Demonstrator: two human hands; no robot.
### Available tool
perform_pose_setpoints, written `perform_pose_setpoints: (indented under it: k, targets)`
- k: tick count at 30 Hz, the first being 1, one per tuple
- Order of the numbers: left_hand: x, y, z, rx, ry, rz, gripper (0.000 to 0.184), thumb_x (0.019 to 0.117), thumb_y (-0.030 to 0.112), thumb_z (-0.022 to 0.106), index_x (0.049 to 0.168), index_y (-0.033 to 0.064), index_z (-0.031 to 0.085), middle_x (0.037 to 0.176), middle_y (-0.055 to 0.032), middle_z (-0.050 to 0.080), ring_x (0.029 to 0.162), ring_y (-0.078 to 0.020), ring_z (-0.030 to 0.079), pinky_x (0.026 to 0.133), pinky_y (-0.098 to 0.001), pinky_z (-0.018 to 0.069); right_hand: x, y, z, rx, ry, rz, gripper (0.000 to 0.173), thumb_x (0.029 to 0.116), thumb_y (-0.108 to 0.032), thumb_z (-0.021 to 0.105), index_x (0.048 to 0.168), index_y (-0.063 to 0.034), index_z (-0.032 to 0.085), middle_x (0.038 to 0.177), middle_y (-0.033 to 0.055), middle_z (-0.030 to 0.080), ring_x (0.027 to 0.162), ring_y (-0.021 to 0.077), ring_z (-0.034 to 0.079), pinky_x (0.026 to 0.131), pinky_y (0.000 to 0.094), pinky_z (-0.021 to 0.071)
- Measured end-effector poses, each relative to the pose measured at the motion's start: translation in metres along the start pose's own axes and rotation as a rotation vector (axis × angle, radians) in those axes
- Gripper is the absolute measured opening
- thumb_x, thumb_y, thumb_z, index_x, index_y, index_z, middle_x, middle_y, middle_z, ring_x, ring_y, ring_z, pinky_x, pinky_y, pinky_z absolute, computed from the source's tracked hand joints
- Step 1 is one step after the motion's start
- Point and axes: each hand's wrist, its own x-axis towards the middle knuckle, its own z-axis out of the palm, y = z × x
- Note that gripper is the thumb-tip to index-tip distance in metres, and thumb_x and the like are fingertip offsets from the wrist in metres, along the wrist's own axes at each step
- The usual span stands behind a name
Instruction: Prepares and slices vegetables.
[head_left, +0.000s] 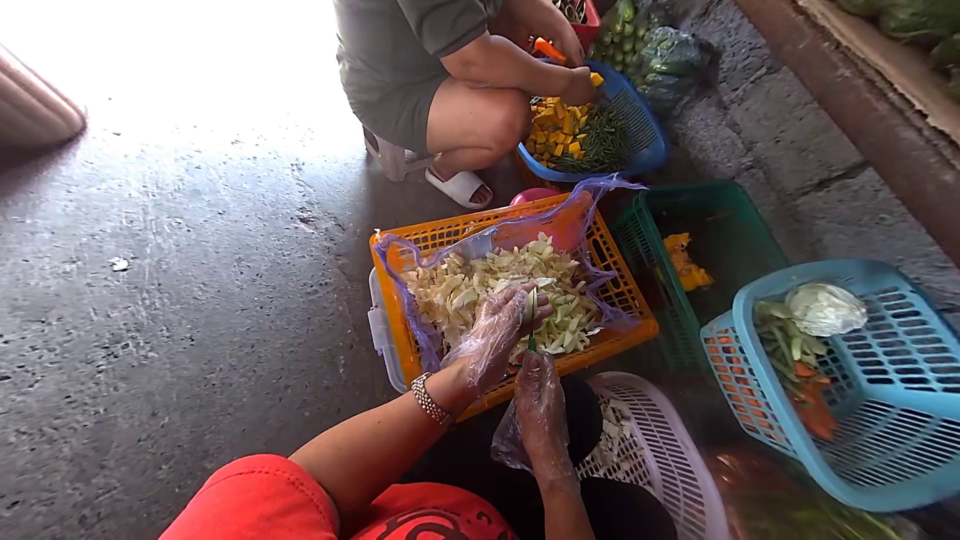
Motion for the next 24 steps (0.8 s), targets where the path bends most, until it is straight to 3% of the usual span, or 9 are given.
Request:
perform_pose_setpoints:
  k: [4,11,12,15,17,20,24]
  targets:
    - [-0.003,0.0,0.002,0.017,-0.012,-0.015,0.031,0.1103,0.01,0.036,0.13,-0.0078,0.052,0.107,-0.0111,0.07,0.095,-0.0126,0.07,0.088,-0.0263,0.0564,0.006,0.001,-0.002,-0.004,-0.023,0.02,0.039,0.1095,-0.024,0.035,0.115,0.0061,0.06,0.081,0.0022,0.055,0.07,0.0014,0.051,0.069,0.0187,0.0458]
    - [0.003,-0.006,-0.007,0.111,-0.036,-0.045,0.031,0.11,0.01,0.036,0.13,-0.0066,0.054,0.106,-0.0086,0.068,0.094,-0.0102,0.067,0.088,-0.026,0.0545,0.014,-0.001,-0.004,0.023,-0.117,0.163,0.037,0.1107,-0.018,0.035,0.125,0.0087,0.057,0.103,0.0144,0.063,0.091,0.0129,0.059,0.085,0.0283,0.0491]
    - [0.005,-0.007,-0.009,0.1,-0.035,-0.059,0.031,0.1102,0.011,0.035,0.13,-0.0061,0.053,0.105,-0.0082,0.067,0.094,-0.0104,0.067,0.088,-0.0263,0.0545,0.016,0.0,-0.004,0.063,-0.126,0.185,0.037,0.1109,-0.017,0.034,0.124,0.0086,0.057,0.101,0.0137,0.062,0.088,0.0124,0.058,0.084,0.0276,0.049]
    - [0.009,-0.006,-0.01,-0.007,-0.017,-0.11,0.029,0.1104,0.011,0.035,0.128,-0.0043,0.053,0.102,-0.0088,0.064,0.089,-0.013,0.065,0.084,-0.0283,0.0554,0.021,0.003,-0.004,0.322,-0.153,0.257,0.039,0.1118,-0.021,0.024,0.108,0.0011,0.057,0.07,-0.0047,0.045,0.057,-0.0004,0.042,0.055,0.0153,0.0399]
    - [0.012,-0.002,-0.009,-0.067,0.021,-0.127,0.027,0.1103,0.011,0.035,0.122,-0.0027,0.055,0.098,-0.007,0.063,0.085,-0.0121,0.064,0.081,-0.027,0.0553,0.016,0.003,-0.006,0.394,-0.156,0.213,0.042,0.1107,-0.021,0.022,0.106,0.0005,0.057,0.07,-0.0074,0.045,0.056,-0.0028,0.041,0.054,0.0137,0.0394]
    - [0.016,-0.002,-0.012,-0.119,0.029,-0.098,0.028,0.11,0.009,0.034,0.122,-0.0045,0.055,0.101,-0.0095,0.064,0.089,-0.0142,0.065,0.084,-0.0289,0.0551,0.005,0.007,-0.005,0.301,-0.144,0.073,0.039,0.109,-0.021,0.027,0.107,0.0013,0.059,0.08,-0.0053,0.048,0.064,-0.0037,0.043,0.061,0.0128,0.0404]
    - [0.017,0.0,-0.008,-0.101,0.039,-0.096,0.028,0.1105,0.01,0.034,0.123,-0.0042,0.054,0.098,-0.0076,0.065,0.087,-0.0127,0.066,0.083,-0.0276,0.0553,-0.001,0.004,-0.004,0.173,-0.126,0.06,0.037,0.1095,-0.02,0.031,0.11,0.0026,0.06,0.081,-0.0026,0.05,0.065,-0.0021,0.044,0.063,0.0149,0.041]
